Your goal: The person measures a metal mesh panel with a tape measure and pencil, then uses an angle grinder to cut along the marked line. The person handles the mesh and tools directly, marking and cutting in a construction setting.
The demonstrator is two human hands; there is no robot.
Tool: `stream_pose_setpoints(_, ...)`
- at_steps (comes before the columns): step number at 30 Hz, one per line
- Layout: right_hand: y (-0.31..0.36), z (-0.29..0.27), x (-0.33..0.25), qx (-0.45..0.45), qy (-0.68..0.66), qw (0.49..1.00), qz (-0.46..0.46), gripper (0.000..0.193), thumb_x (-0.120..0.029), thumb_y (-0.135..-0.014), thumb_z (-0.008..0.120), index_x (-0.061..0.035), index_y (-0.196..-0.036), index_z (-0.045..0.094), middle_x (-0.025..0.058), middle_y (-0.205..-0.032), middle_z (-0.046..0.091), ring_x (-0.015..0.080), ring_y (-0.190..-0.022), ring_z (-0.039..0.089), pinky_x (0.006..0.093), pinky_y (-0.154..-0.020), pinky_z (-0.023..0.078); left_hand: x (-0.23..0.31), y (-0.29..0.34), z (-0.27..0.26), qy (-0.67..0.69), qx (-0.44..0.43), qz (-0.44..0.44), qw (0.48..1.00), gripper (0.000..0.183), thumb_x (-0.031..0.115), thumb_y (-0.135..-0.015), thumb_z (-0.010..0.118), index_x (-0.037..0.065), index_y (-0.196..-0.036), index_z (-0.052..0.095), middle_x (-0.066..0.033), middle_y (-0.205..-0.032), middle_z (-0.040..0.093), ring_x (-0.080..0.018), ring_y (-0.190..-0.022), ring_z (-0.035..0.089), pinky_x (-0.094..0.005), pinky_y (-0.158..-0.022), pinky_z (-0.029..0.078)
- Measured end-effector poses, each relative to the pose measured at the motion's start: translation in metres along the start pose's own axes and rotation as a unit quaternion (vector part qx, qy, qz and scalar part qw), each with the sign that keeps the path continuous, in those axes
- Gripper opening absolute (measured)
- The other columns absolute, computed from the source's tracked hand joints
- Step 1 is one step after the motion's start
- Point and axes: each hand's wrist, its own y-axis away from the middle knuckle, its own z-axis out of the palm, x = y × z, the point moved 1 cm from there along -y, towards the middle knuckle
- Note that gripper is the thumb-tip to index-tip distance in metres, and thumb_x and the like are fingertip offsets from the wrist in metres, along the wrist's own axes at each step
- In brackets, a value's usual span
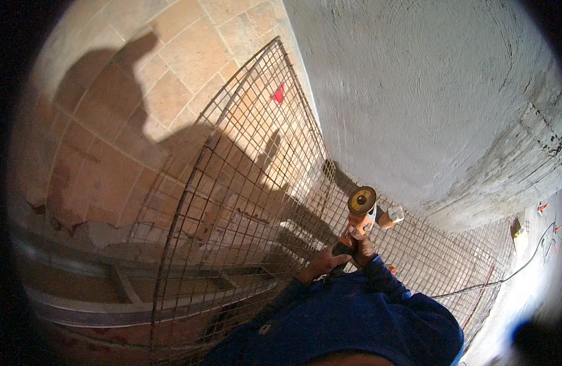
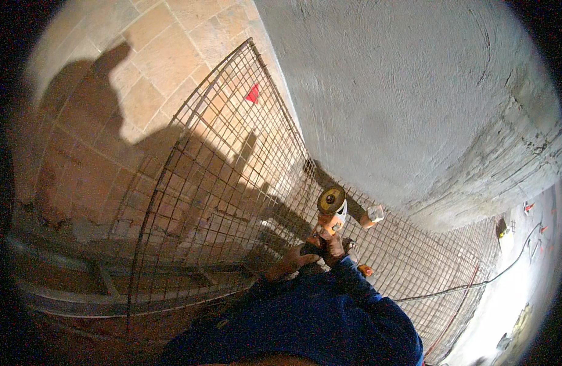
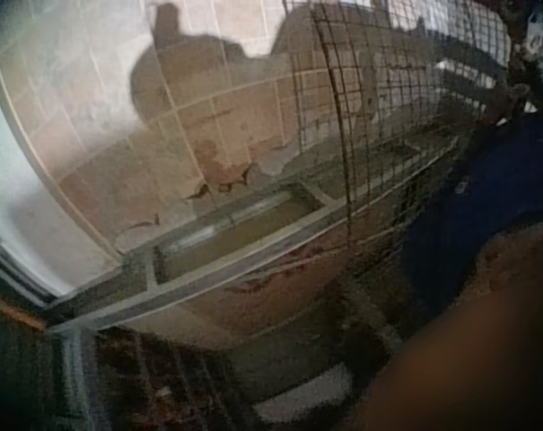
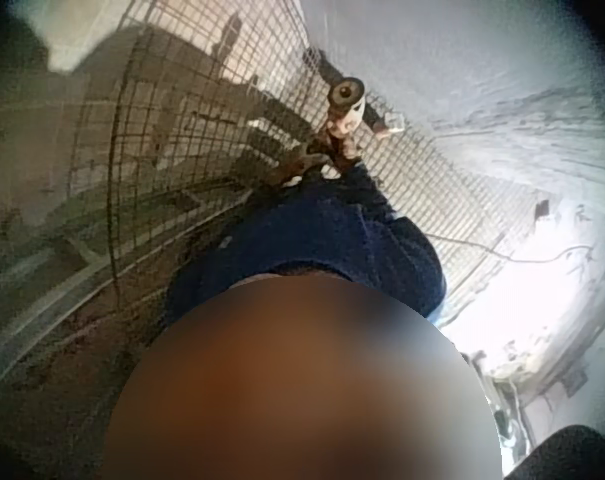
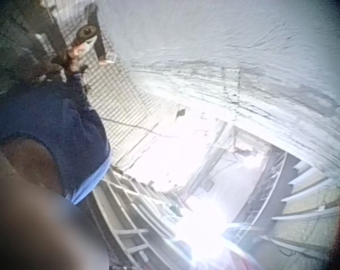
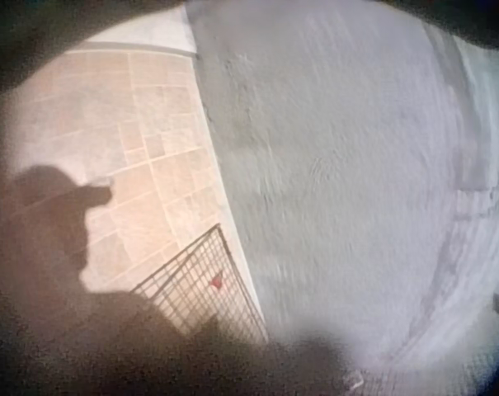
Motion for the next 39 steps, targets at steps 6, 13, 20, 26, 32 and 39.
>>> stream_pose_setpoints(6,0.002,0.007,0.001,-0.009,-0.005,0.999,-0.052,0.053,-0.037,-0.081,0.08,-0.0085,-0.118,0.054,0.004,-0.097,0.063,0.0219,-0.089,0.066,0.0403,-0.081,0.058,0.0,0.001,0.0,0.029,-0.008,0.018,0.999,0.057,0.048,-0.086,0.069,0.002,-0.12,0.06,-0.0103,-0.098,0.066,-0.0219,-0.088,0.062,-0.0365,-0.082,0.05)
stream_pose_setpoints(13,0.001,0.009,-0.003,-0.003,0.025,1.0,0.001,0.056,-0.039,-0.08,0.08,-0.0088,-0.119,0.053,0.0048,-0.101,0.061,0.0228,-0.093,0.065,0.0415,-0.084,0.057,-0.004,-0.001,-0.004,-0.003,-0.027,-0.036,0.999,0.057,0.048,-0.084,0.07,0.003,-0.117,0.062,-0.0094,-0.095,0.066,-0.0208,-0.086,0.062,-0.0353,-0.08,0.05)
stream_pose_setpoints(20,0.011,0.027,-0.009,0.013,0.009,1.0,-0.025,0.05,-0.038,-0.082,0.079,-0.0087,-0.115,0.056,0.0042,-0.096,0.061,0.0218,-0.09,0.064,0.0421,-0.085,0.056,-0.004,-0.001,0.001,0.006,0.048,0.038,0.998,0.054,0.047,-0.08,0.076,0.004,-0.111,0.065,-0.009,-0.093,0.068,-0.0207,-0.085,0.064,-0.0359,-0.079,0.051)
stream_pose_setpoints(26,0.009,0.025,-0.008,0.011,0.004,0.999,-0.036,0.047,-0.036,-0.084,0.078,-0.0084,-0.115,0.056,0.0051,-0.094,0.061,0.0223,-0.087,0.066,0.0417,-0.082,0.057,-0.011,-0.003,-0.003,-0.002,-0.017,-0.049,0.999,0.068,0.052,-0.076,0.079,0.003,-0.119,0.062,-0.0133,-0.11,0.067,-0.0257,-0.102,0.064,-0.0386,-0.091,0.049)
stream_pose_setpoints(32,0.006,0.013,0.0,-0.022,-0.012,0.999,-0.028,0.037,-0.033,-0.086,0.075,-0.009,-0.108,0.057,0.003,-0.091,0.06,0.0193,-0.083,0.064,0.039,-0.084,0.056,-0.027,-0.01,0.007,0.004,0.002,0.153,0.988,0.057,0.042,-0.081,0.076,0.003,-0.119,0.06,-0.0118,-0.104,0.067,-0.0227,-0.093,0.064,-0.0371,-0.082,0.052)
stream_pose_setpoints(39,0.0,0.003,0.004,-0.014,-0.028,0.999,-0.009,0.036,-0.028,-0.086,0.076,-0.0091,-0.111,0.059,0.0,-0.098,0.061,0.0174,-0.089,0.063,0.0388,-0.082,0.057,-0.018,-0.003,0.003,0.053,-0.029,-0.005,0.998,0.068,0.04,-0.081,0.075,0.002,-0.133,0.05,-0.0133,-0.109,0.066,-0.023,-0.099,0.063,-0.0372,-0.088,0.05)
